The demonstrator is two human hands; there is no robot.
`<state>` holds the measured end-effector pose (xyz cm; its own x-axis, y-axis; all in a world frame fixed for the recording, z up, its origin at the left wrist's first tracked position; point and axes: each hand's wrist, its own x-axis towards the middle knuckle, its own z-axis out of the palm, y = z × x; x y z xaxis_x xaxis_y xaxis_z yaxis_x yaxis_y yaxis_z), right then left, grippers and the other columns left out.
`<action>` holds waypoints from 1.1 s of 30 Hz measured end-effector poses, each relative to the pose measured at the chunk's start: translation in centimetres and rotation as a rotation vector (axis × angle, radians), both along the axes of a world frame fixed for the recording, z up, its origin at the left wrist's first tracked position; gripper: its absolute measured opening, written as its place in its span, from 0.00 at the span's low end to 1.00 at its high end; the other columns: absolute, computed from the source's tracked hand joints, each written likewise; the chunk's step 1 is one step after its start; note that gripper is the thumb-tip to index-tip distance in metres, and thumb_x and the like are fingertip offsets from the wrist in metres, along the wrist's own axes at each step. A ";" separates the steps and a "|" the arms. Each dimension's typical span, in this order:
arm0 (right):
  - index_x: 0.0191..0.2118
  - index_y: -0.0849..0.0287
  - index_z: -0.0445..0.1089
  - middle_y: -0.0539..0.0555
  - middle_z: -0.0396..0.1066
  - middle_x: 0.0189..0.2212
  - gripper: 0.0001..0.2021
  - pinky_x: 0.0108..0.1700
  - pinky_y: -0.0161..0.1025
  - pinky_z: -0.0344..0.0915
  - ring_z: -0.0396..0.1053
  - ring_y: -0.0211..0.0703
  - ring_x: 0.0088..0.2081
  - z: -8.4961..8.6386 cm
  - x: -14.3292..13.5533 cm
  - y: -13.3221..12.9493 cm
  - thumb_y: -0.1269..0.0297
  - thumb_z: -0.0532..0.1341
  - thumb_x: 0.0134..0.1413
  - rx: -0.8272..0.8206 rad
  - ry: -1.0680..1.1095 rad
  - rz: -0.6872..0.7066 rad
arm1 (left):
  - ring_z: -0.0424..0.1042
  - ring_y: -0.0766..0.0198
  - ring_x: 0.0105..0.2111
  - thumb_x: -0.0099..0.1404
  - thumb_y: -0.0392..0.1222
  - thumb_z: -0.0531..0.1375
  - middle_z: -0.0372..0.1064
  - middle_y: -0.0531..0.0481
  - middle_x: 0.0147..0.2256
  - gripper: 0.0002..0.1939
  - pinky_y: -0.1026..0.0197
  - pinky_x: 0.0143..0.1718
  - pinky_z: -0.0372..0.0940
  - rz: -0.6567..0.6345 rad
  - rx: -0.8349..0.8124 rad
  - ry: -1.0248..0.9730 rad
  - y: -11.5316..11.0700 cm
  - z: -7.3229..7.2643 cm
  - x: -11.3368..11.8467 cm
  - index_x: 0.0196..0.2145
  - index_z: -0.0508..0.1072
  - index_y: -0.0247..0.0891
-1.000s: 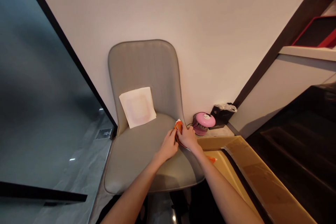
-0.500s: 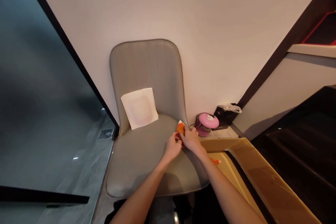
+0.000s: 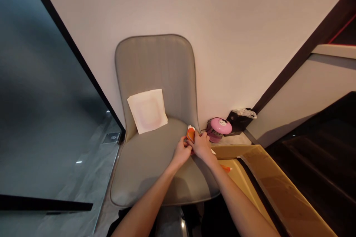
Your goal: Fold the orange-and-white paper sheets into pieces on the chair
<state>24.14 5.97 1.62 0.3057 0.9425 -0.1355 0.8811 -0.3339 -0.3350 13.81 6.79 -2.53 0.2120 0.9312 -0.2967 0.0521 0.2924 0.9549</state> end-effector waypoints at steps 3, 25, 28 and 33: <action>0.64 0.62 0.61 0.68 0.60 0.53 0.27 0.52 0.48 0.61 0.64 0.62 0.54 0.0 0.2 -0.1 0.53 0.57 0.65 0.009 0.017 -0.009 | 0.72 0.68 0.25 0.60 0.28 0.57 0.72 0.53 0.33 0.27 0.61 0.33 0.72 0.020 -0.004 0.016 -0.1 0.1 0.2 0.57 0.64 0.36; 0.68 0.73 0.55 0.77 0.61 0.59 0.27 0.58 0.53 0.58 0.61 0.63 0.60 -2.9 -1.3 0.1 0.64 0.46 0.69 0.037 -0.155 -0.049 | 0.68 0.51 0.55 0.63 0.27 0.52 0.66 0.38 0.58 0.28 0.49 0.59 0.62 -0.190 0.621 0.611 -1.7 1.9 -1.4 0.60 0.67 0.40; 0.70 0.75 0.52 0.75 0.57 0.64 0.28 0.64 0.51 0.52 0.54 0.60 0.66 -3.4 -1.5 -0.1 0.71 0.40 0.68 0.031 -0.194 -0.042 | 0.58 0.47 0.64 0.61 0.26 0.52 0.55 0.43 0.68 0.38 0.47 0.63 0.59 -0.428 0.750 0.740 -1.9 2.5 -2.2 0.68 0.58 0.45; 0.72 0.77 0.46 0.71 0.49 0.70 0.29 0.68 0.47 0.45 0.45 0.57 0.71 -3.7 -1.4 -0.5 0.70 0.39 0.69 -0.014 -0.183 -0.016 | 0.49 0.47 0.69 0.64 0.29 0.51 0.51 0.46 0.70 0.37 0.42 0.66 0.53 -0.558 0.814 0.844 -0.5 2.1 -2.5 0.70 0.55 0.45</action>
<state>22.69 5.49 -2.08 0.3409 0.9359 -0.0888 0.9216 -0.3513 -0.1648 11.35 6.32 -0.43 0.6532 0.7532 0.0781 0.6469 -0.6087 0.4593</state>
